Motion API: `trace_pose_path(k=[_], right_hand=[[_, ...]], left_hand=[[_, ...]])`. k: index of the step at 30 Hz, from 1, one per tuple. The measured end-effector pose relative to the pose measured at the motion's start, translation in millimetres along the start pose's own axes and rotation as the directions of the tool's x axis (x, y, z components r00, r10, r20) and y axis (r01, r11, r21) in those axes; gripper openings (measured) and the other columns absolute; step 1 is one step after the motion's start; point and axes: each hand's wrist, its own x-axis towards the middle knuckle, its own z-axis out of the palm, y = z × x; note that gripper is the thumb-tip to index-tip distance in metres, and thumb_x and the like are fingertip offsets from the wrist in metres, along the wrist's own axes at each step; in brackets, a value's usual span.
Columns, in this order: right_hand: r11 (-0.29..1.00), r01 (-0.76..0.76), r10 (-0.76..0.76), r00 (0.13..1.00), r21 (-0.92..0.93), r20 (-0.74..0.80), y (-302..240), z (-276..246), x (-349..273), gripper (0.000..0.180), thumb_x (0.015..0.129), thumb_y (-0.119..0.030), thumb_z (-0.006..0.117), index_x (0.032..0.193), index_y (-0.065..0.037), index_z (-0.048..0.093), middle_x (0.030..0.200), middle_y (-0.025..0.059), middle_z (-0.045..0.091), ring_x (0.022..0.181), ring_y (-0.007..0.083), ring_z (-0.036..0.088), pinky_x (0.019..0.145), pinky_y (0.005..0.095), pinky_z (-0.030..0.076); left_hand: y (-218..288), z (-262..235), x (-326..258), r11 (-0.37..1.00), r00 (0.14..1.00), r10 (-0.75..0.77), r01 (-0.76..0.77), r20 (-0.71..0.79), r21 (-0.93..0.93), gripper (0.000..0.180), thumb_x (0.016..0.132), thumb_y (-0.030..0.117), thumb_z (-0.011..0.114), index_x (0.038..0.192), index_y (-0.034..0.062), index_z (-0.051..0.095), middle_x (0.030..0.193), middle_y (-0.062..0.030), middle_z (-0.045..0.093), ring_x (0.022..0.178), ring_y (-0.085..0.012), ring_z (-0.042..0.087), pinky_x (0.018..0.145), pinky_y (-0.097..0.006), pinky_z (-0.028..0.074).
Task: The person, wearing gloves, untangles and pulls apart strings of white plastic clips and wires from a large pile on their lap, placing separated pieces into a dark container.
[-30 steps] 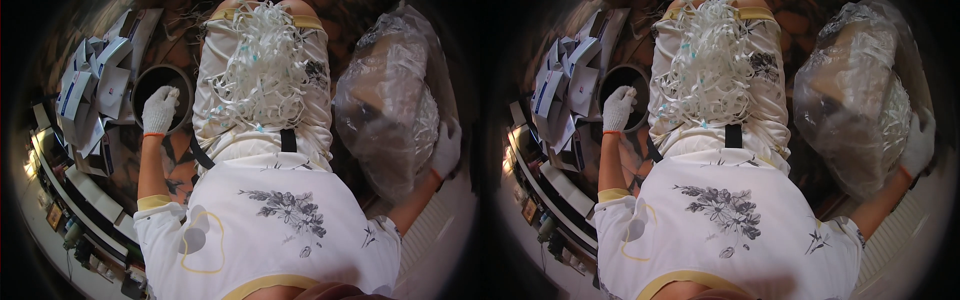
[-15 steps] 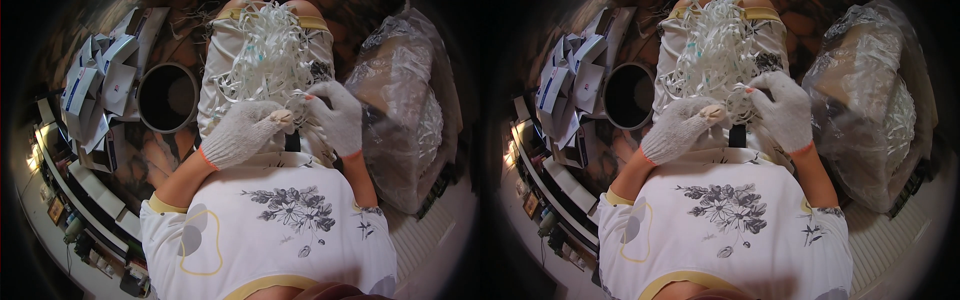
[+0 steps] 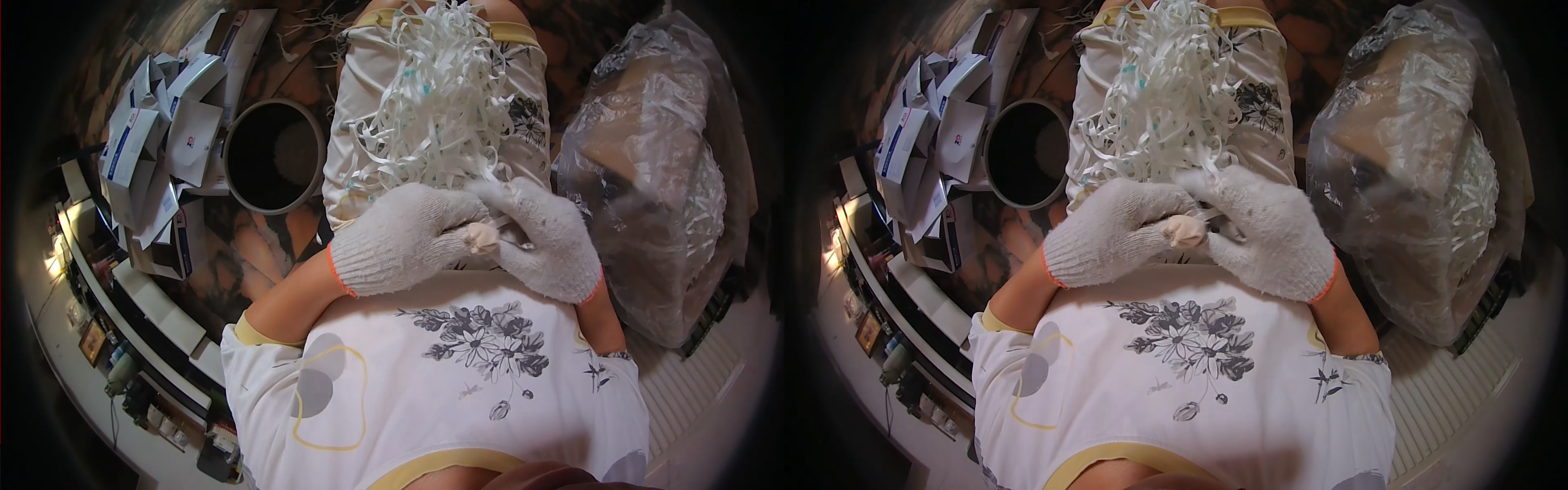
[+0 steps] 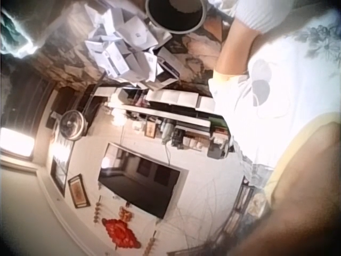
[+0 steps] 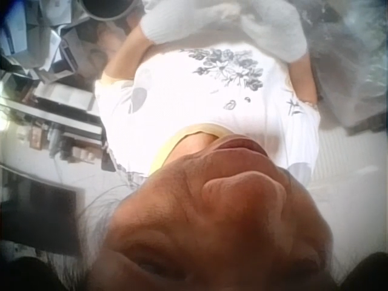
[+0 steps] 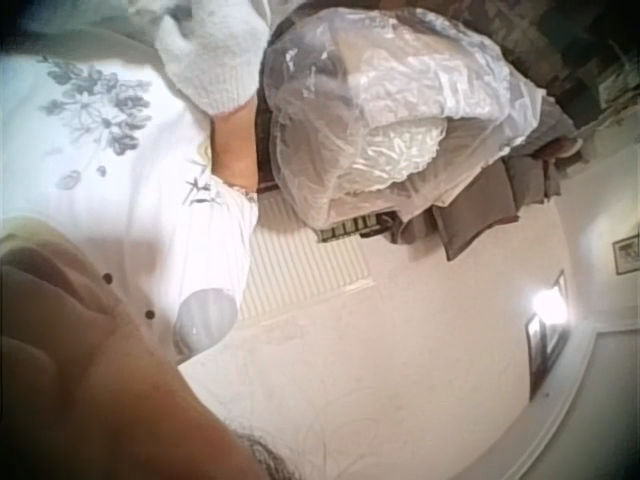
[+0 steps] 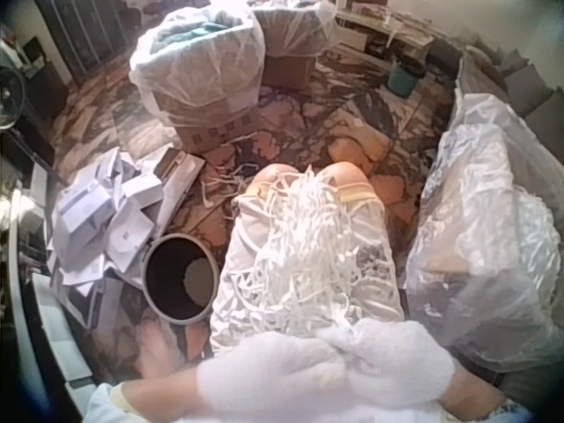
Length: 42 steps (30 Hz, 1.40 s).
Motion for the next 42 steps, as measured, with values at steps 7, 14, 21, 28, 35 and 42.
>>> trace_pose_path(k=[7,14,21,28,35,42], right_hand=[[0.385,-0.07,0.231,0.973,0.92,-0.022,24.9,5.0,-31.4,0.025,0.091,-0.029,0.065,0.085,-0.005,0.061,0.071,-0.0011,0.054,0.065,0.0154,0.054,0.059,0.0299,0.045],[-0.007,0.168,0.227,0.96,0.986,-0.163,24.3,-10.4,-25.0,0.021,0.098,-0.033,0.049,0.09,-0.014,0.048,0.054,-0.0064,0.028,0.044,0.0097,0.026,0.047,0.0266,0.033],[0.29,0.354,0.236,0.874,0.889,-0.425,45.8,-65.5,-40.4,0.008,0.093,-0.018,0.056,0.09,-0.013,0.051,0.064,-0.0054,0.04,0.052,0.0026,0.037,0.047,0.0188,0.033],[0.981,-0.186,0.195,0.903,0.062,-0.383,45.7,15.6,7.7,0.047,0.075,-0.002,0.072,0.12,-0.006,0.057,0.094,0.004,0.066,0.077,0.0099,0.062,0.071,0.0243,0.051],[0.873,-0.333,0.449,0.834,0.356,-0.322,50.1,13.7,-0.1,0.017,0.079,0.002,0.068,0.096,-0.001,0.066,0.084,0.0066,0.066,0.078,0.0109,0.064,0.07,0.0221,0.05],[0.997,-0.017,0.044,0.92,0.073,-0.389,16.7,-8.9,-7.6,0.016,0.075,0.01,0.066,0.087,-0.001,0.064,0.081,0.0048,0.06,0.08,0.0111,0.059,0.07,0.022,0.049]], left_hand=[[-3.1,-6.7,-0.2,0.997,0.992,0.009,0.001,0.129,-0.081,0.017,0.088,0.017,0.059,0.094,0.002,0.064,0.076,-0.0111,0.063,0.067,-0.0214,0.058,0.067,-0.031,0.047],[-15.7,-1.7,-11.3,0.999,0.982,0.05,-0.048,0.183,-0.013,0.023,0.091,0.03,0.055,0.092,0.0097,0.066,0.08,-0.0143,0.062,0.073,-0.032,0.059,0.07,-0.038,0.047],[-33.0,-28.2,-50.2,0.912,0.949,-0.308,0.316,0.069,-0.263,0.019,0.091,0.016,0.056,0.094,0.0012,0.066,0.07,-0.001,0.059,0.061,-0.0098,0.051,0.055,-0.025,0.042],[-37.3,-18.8,-24.0,0.759,0.954,-0.291,0.185,-0.072,-0.624,0.027,0.09,0.02,0.058,0.107,-0.0005,0.063,0.081,-0.0001,0.058,0.067,-0.006,0.052,0.058,-0.02,0.042],[-20.3,-13.1,-1.9,0.881,0.965,-0.166,0.053,-0.203,-0.471,0.034,0.082,0.006,0.065,0.115,-0.0005,0.061,0.089,-0.0016,0.063,0.076,-0.0082,0.055,0.066,-0.022,0.045],[16.5,-5.6,31.5,0.956,0.96,0.224,-0.183,-0.166,0.227,0.041,0.081,0.023,0.074,0.117,0.0102,0.062,0.092,-0.0067,0.064,0.08,-0.0156,0.06,0.072,-0.03,0.049]])
